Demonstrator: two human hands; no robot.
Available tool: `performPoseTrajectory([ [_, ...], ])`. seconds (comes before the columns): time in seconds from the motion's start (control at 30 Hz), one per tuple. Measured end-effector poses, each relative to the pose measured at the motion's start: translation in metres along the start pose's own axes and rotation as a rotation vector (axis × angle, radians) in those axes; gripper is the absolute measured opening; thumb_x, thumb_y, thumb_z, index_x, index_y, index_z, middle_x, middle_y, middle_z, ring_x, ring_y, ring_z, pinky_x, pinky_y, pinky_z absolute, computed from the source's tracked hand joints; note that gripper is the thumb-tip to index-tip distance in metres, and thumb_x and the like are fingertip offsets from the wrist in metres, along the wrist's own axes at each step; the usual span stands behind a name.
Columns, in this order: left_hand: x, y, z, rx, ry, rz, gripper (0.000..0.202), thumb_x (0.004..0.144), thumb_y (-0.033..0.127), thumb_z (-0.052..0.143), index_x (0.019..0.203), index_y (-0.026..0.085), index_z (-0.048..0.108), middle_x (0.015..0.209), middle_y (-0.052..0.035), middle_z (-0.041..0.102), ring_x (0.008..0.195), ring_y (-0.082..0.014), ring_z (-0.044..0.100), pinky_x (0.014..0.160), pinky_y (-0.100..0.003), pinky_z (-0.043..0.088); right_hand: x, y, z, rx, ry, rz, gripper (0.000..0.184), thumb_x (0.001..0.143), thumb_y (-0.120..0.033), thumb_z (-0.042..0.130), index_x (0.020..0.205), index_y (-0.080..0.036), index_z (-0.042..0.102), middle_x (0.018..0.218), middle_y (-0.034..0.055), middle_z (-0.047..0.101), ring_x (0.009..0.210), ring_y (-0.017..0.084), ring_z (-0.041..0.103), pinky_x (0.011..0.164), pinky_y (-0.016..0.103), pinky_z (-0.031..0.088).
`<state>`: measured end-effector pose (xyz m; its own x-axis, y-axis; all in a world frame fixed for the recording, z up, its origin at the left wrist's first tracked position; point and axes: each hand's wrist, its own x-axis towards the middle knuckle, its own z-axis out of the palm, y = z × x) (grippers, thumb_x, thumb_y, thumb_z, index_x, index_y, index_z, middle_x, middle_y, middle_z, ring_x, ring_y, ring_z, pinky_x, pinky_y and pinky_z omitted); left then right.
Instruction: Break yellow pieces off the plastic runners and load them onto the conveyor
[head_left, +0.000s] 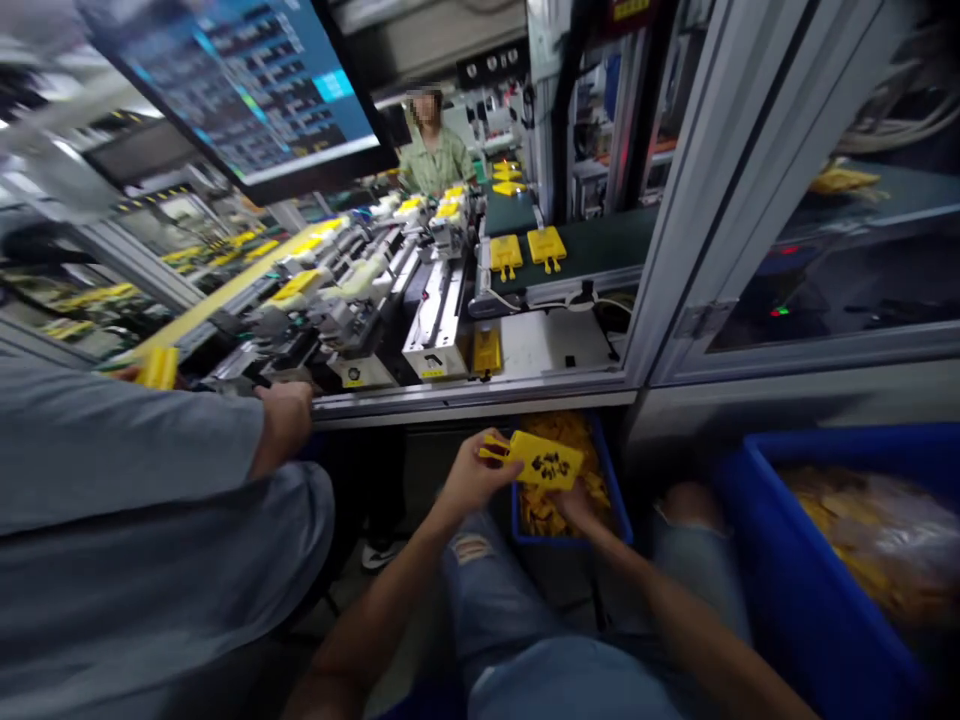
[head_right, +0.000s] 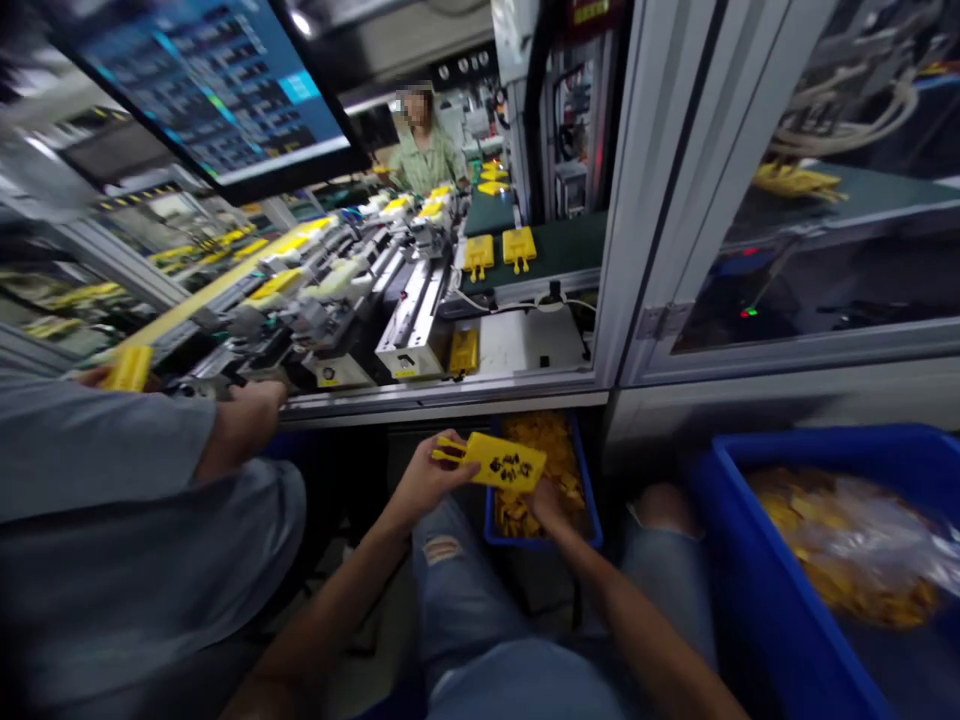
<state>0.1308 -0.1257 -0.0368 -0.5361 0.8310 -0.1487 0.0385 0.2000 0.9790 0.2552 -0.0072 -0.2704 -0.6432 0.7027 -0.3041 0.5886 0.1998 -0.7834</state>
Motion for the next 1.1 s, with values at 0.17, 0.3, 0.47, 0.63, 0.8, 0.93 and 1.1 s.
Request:
performPoseTrajectory([
  [0.17, 0.063, 0.035, -0.023, 0.431, 0.320, 0.418, 0.017, 0.076, 0.029, 0.066, 0.086, 0.016, 0.059, 0.084, -0.0023, 0.065, 0.077, -0.0134, 0.060, 0.070, -0.024, 0.047, 0.004, 0.015, 0.015, -0.067, 0.023, 0.038, 0.008, 0.068, -0.016, 0.067, 0.074, -0.012, 0.066, 0.073, 0.0082, 0.068, 0.069, 0.021, 0.063, 0.059, 0.027, 0.041],
  [0.3, 0.111, 0.057, -0.032, 0.589, 0.376, 0.548, 0.015, 0.079, 0.029, 0.063, 0.084, 0.016, 0.060, 0.081, -0.0032, 0.064, 0.075, -0.0142, 0.058, 0.072, -0.026, 0.045, 0.005, 0.026, 0.011, -0.074, 0.050, 0.033, 0.009, 0.066, -0.022, 0.066, 0.061, -0.017, 0.062, 0.065, 0.0062, 0.067, 0.068, 0.023, 0.065, 0.060, 0.027, 0.041],
  [0.47, 0.139, 0.068, -0.041, 0.594, 0.349, 0.628, 0.021, 0.084, 0.034, 0.059, 0.096, 0.017, 0.059, 0.094, -0.0059, 0.068, 0.082, -0.0164, 0.061, 0.075, -0.027, 0.047, -0.002, 0.036, -0.004, -0.030, 0.096, 0.021, 0.011, 0.067, -0.030, 0.063, 0.063, -0.019, 0.063, 0.073, 0.0060, 0.070, 0.078, 0.025, 0.067, 0.069, 0.028, 0.045],
  [0.63, 0.169, 0.047, -0.050, 0.739, 0.106, 0.696, 0.020, 0.085, 0.019, 0.053, 0.104, 0.015, 0.058, 0.113, -0.0112, 0.065, 0.103, -0.0187, 0.060, 0.092, -0.030, 0.045, -0.007, 0.045, -0.017, 0.004, 0.116, 0.034, 0.017, 0.066, -0.036, 0.060, 0.068, -0.019, 0.064, 0.076, 0.0084, 0.071, 0.080, 0.027, 0.068, 0.070, 0.031, 0.048],
  [0.8, 0.197, 0.022, -0.064, 0.897, 0.049, 0.663, 0.036, 0.074, 0.000, 0.047, 0.106, 0.012, 0.060, 0.119, -0.0142, 0.062, 0.115, -0.0207, 0.054, 0.101, -0.032, 0.040, -0.010, 0.047, -0.018, 0.020, 0.105, 0.028, 0.016, 0.065, -0.038, 0.060, 0.060, -0.022, 0.063, 0.069, 0.0070, 0.071, 0.073, 0.027, 0.068, 0.064, 0.032, 0.048],
  [0.93, 0.206, 0.005, -0.076, 0.962, 0.094, 0.565, 0.036, 0.074, 0.000, 0.046, 0.102, 0.012, 0.063, 0.111, -0.0135, 0.066, 0.112, -0.0225, 0.055, 0.097, -0.033, 0.043, -0.014, 0.050, -0.016, 0.102, 0.124, 0.016, 0.021, 0.062, -0.044, 0.061, 0.058, -0.023, 0.061, 0.064, 0.0065, 0.069, 0.067, 0.029, 0.067, 0.060, 0.033, 0.047],
  [1.1, 0.204, -0.006, -0.081, 1.034, 0.082, 0.423, 0.036, 0.070, 0.001, 0.050, 0.099, 0.012, 0.068, 0.100, -0.0118, 0.070, 0.094, -0.0214, 0.063, 0.088, -0.031, 0.047, -0.012, 0.059, -0.022, 0.123, 0.135, 0.053, 0.028, 0.057, -0.051, 0.060, 0.056, -0.023, 0.062, 0.061, 0.0066, 0.068, 0.067, 0.031, 0.067, 0.060, 0.036, 0.049],
])
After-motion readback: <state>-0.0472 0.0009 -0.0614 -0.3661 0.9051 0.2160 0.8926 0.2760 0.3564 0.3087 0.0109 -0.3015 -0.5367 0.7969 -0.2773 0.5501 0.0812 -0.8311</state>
